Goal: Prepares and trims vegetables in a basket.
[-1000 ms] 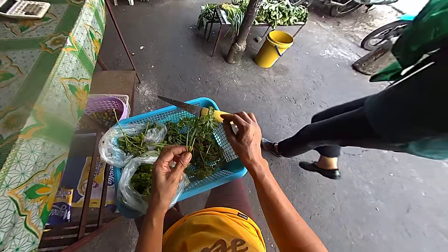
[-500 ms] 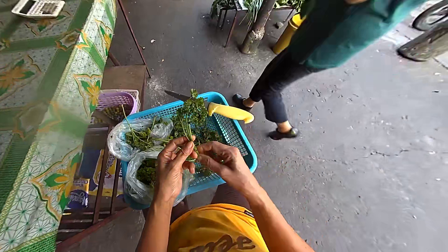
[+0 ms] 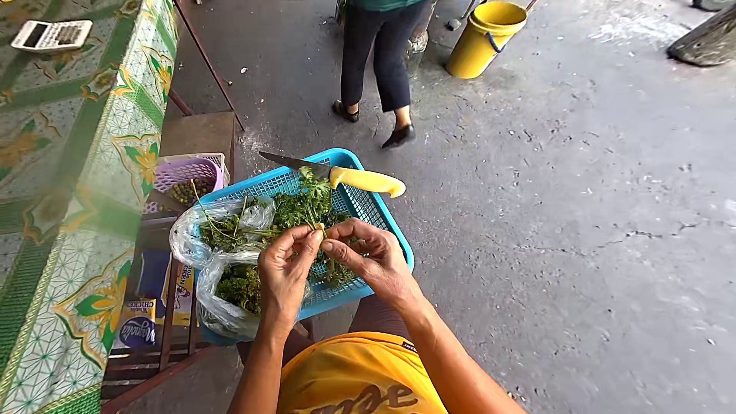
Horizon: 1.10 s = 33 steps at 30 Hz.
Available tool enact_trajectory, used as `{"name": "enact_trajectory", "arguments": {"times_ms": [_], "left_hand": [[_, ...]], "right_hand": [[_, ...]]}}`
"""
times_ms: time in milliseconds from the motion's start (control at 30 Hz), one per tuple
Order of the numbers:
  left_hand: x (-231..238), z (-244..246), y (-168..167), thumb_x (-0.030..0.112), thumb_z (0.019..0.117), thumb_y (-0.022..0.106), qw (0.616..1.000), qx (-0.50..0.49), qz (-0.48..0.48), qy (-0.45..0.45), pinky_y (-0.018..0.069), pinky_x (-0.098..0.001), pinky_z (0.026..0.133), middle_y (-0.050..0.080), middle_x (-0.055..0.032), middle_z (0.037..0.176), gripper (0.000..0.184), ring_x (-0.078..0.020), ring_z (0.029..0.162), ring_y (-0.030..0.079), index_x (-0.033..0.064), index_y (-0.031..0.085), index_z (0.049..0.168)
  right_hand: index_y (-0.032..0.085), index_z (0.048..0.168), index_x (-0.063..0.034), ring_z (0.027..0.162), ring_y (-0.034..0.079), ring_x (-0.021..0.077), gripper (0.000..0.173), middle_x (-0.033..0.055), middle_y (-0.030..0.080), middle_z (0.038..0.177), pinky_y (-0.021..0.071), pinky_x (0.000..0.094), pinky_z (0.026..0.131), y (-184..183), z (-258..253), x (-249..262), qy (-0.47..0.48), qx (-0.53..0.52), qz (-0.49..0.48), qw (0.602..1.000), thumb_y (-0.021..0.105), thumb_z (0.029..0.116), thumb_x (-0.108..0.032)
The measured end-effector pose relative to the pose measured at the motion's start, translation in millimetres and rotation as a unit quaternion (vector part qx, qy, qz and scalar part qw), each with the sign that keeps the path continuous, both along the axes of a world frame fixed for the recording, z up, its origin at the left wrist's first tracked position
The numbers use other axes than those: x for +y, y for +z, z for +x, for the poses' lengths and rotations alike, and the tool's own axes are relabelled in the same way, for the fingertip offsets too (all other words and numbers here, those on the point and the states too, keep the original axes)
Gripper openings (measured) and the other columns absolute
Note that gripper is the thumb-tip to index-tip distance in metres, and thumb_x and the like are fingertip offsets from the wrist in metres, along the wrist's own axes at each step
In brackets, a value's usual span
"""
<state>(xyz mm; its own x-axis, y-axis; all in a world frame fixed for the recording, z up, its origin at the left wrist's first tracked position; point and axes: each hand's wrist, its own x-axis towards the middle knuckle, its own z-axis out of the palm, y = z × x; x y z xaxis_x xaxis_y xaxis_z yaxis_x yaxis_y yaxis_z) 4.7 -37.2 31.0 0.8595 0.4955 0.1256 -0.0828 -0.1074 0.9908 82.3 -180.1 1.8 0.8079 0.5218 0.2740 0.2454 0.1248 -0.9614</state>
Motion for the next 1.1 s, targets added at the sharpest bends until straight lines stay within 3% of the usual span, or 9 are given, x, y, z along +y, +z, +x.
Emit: {"name": "enact_trajectory", "arguments": {"times_ms": [133, 267, 433, 533, 733, 833, 900, 1000, 1100], "left_hand": [[0.6, -3.9, -4.2, 0.014, 0.0982, 0.065, 0.996, -0.003, 0.085, 0.008, 0.0531, -0.0196, 0.067, 0.073, 0.0, 0.089, 0.014, -0.0046, 0.075, 0.066, 0.0043, 0.074, 0.102], [-0.2, -4.3, -8.6, 0.026, 0.0971, 0.064, 0.938, 0.046, 0.334, 0.087, 0.0477, -0.021, 0.065, 0.072, 0.0051, 0.085, 0.02, -0.0008, 0.072, 0.062, 0.0099, 0.076, 0.101], [-5.2, -4.3, -9.1, 0.025, 0.0956, 0.066, 0.936, 0.038, 0.342, 0.071, 0.0485, -0.0192, 0.063, 0.073, 0.0048, 0.085, 0.018, 0.0001, 0.072, 0.063, 0.0102, 0.077, 0.1], [-8.7, -5.2, -8.9, 0.024, 0.0954, 0.067, 0.939, 0.026, 0.337, 0.061, 0.0495, -0.0182, 0.065, 0.074, 0.0042, 0.089, 0.017, 0.0007, 0.077, 0.064, 0.0107, 0.078, 0.098], [-0.8, -8.7, -7.8, 0.021, 0.1009, 0.062, 0.991, 0.017, 0.132, 0.018, 0.0567, -0.0231, 0.065, 0.068, -0.0031, 0.103, 0.017, -0.0102, 0.081, 0.067, 0.0068, 0.072, 0.104], [5.4, -10.8, -4.3, 0.016, 0.1038, 0.057, 0.999, 0.028, 0.034, 0.006, 0.0536, -0.0216, 0.062, 0.072, -0.0036, 0.094, 0.018, -0.0105, 0.076, 0.067, 0.0046, 0.069, 0.11], [9.8, -12.4, 1.4, 0.012, 0.1056, 0.051, 0.996, 0.045, -0.074, -0.016, 0.0516, -0.0188, 0.061, 0.073, -0.0077, 0.097, 0.02, -0.0101, 0.079, 0.068, 0.0037, 0.069, 0.11], [16.5, -13.9, 5.2, 0.009, 0.1063, 0.045, 0.969, 0.063, -0.235, -0.033, 0.0522, -0.0181, 0.058, 0.073, -0.0117, 0.098, 0.025, -0.0104, 0.077, 0.068, 0.0029, 0.07, 0.108], [21.0, -16.0, 4.2, 0.009, 0.1071, 0.042, 0.952, 0.061, -0.299, -0.034, 0.0523, -0.0185, 0.057, 0.071, -0.0112, 0.094, 0.028, -0.0096, 0.073, 0.067, 0.0026, 0.069, 0.106]], "right_hand": [[0.074, 0.1, -0.005, 0.075, 0.065, 0.0029, 0.016, -0.001, 0.073, 0.087, 0.0533, 0.018, 0.067, -3.3, 0.4, -0.9, 0.004, 0.041, 0.013, 0.999, 0.068, 0.099, -0.019], [0.072, 0.102, -0.0062, 0.07, 0.065, 0.0044, 0.015, -0.0005, 0.072, 0.086, 0.0533, 0.0194, 0.064, -8.4, -4.0, -0.5, -0.047, 0.04, -0.008, 0.998, 0.063, 0.1007, -0.019], [0.073, 0.107, -0.0086, 0.068, 0.064, 0.0062, 0.018, -0.0007, 0.072, 0.085, 0.0522, 0.0205, 0.061, 1.5, -3.3, 4.5, -0.065, 0.045, 0.005, 0.997, 0.065, 0.1004, -0.023], [0.073, 0.101, -0.0087, 0.063, 0.061, 0.0077, 0.013, 0.0009, 0.07, 0.082, 0.0505, 0.021, 0.058, 4.5, -1.0, 8.4, -0.062, 0.058, 0.027, 0.996, 0.069, 0.0972, -0.021], [0.075, 0.102, -0.0074, 0.06, 0.057, 0.0071, 0.014, 0.0022, 0.069, 0.08, 0.0475, 0.0199, 0.055, 0.4, -0.4, 4.0, -0.025, 0.089, 0.041, 0.995, 0.067, 0.0997, -0.018], [0.076, 0.101, -0.0088, 0.076, 0.064, 0.0065, 0.021, 0.0004, 0.071, 0.097, 0.0542, 0.0216, 0.067, -10.3, 2.4, -5.0, -0.034, 0.0, -0.022, 0.999, 0.063, 0.1019, -0.026], [0.079, 0.101, -0.0099, 0.09, 0.067, 0.0081, 0.033, 0.0017, 0.072, 0.107, 0.0552, 0.027, 0.076, -19.6, 6.3, -13.2, -0.046, -0.11, -0.131, 0.984, 0.057, 0.1049, -0.034], [0.077, 0.093, -0.0062, 0.096, 0.07, 0.0318, 0.05, 0.0132, 0.072, 0.1, 0.0552, 0.0495, 0.071, -30.5, 9.8, -19.0, -0.025, -0.223, -0.383, 0.896, 0.05, 0.1055, -0.046], [0.072, 0.113, 0.0007, 0.122, 0.057, 0.0459, 0.054, 0.0263, 0.065, 0.117, 0.0502, 0.0606, 0.083, -14.4, 12.7, -8.3, 0.125, -0.156, -0.598, 0.776, 0.05, 0.1047, -0.048]]}}
